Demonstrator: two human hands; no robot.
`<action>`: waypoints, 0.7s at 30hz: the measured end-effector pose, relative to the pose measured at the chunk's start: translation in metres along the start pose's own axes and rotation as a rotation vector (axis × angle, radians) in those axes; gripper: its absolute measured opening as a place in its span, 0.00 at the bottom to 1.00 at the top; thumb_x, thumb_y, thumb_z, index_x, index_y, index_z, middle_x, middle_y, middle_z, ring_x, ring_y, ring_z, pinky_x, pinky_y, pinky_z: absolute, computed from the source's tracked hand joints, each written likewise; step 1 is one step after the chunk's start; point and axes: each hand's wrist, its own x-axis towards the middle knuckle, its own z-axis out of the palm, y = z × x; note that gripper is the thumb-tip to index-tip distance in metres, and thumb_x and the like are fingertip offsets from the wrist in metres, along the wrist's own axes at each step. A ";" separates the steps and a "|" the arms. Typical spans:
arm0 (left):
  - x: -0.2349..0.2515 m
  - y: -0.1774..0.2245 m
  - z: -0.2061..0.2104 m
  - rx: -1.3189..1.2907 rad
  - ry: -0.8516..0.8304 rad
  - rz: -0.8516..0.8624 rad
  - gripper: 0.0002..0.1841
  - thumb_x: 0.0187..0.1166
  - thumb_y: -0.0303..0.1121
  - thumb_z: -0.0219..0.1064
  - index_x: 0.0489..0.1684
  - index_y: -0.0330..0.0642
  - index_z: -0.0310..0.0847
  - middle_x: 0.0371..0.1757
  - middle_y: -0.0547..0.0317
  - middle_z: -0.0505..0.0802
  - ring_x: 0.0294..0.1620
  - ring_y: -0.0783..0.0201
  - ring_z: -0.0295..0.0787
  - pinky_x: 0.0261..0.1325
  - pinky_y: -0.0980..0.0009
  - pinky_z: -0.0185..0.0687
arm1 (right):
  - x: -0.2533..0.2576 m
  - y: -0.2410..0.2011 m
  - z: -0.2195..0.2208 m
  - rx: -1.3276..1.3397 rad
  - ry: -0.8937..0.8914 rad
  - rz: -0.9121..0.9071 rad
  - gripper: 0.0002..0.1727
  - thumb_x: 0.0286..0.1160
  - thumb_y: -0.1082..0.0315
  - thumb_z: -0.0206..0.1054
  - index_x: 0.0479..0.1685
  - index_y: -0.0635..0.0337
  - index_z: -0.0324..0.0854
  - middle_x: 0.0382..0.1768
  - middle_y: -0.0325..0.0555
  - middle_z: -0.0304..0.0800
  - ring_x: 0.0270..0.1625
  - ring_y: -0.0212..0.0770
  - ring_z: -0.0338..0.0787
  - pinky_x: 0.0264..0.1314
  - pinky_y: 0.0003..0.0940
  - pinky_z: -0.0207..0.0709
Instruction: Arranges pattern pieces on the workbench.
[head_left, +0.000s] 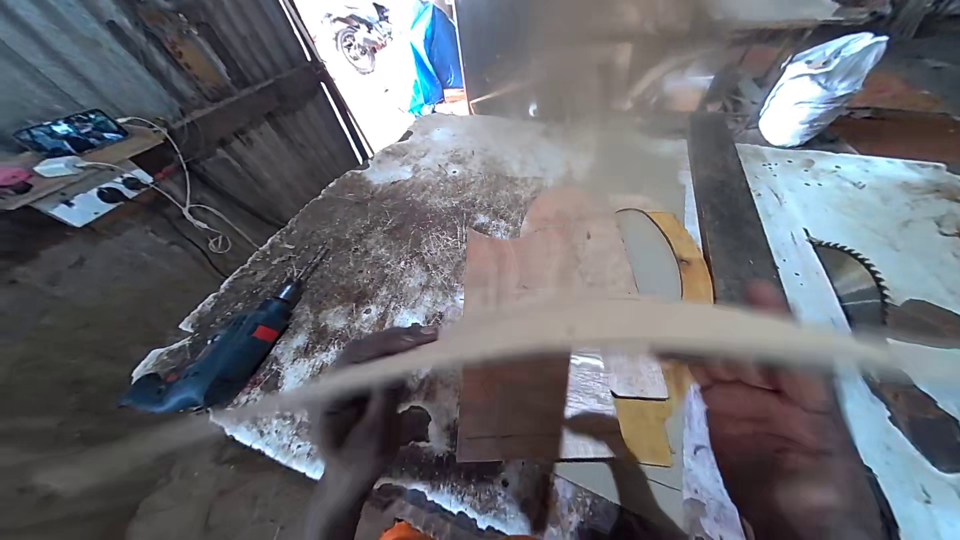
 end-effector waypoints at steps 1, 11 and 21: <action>0.011 0.015 0.006 -0.026 0.156 -0.018 0.11 0.86 0.45 0.64 0.60 0.68 0.87 0.54 0.83 0.95 0.56 0.79 0.92 0.64 0.77 0.88 | 0.001 0.000 0.000 -0.186 0.016 -0.062 0.47 0.74 0.40 0.70 0.94 0.29 0.50 0.81 0.28 0.75 0.79 0.36 0.77 0.82 0.40 0.72; -0.023 -0.112 0.037 0.541 -0.264 -0.857 0.52 0.72 0.57 0.75 0.95 0.49 0.49 0.87 0.40 0.70 0.84 0.37 0.67 0.80 0.31 0.64 | -0.095 0.115 -0.001 -0.875 -0.067 0.526 0.62 0.60 0.27 0.69 0.94 0.56 0.53 0.89 0.53 0.62 0.91 0.59 0.58 0.91 0.64 0.50; -0.154 -0.038 0.002 0.644 -0.587 -0.597 0.55 0.62 0.74 0.71 0.90 0.48 0.65 0.91 0.55 0.69 0.93 0.56 0.58 0.90 0.37 0.52 | -0.152 0.099 -0.004 -0.711 -0.201 0.413 0.41 0.60 0.35 0.79 0.80 0.32 0.78 0.84 0.52 0.71 0.88 0.56 0.67 0.86 0.63 0.64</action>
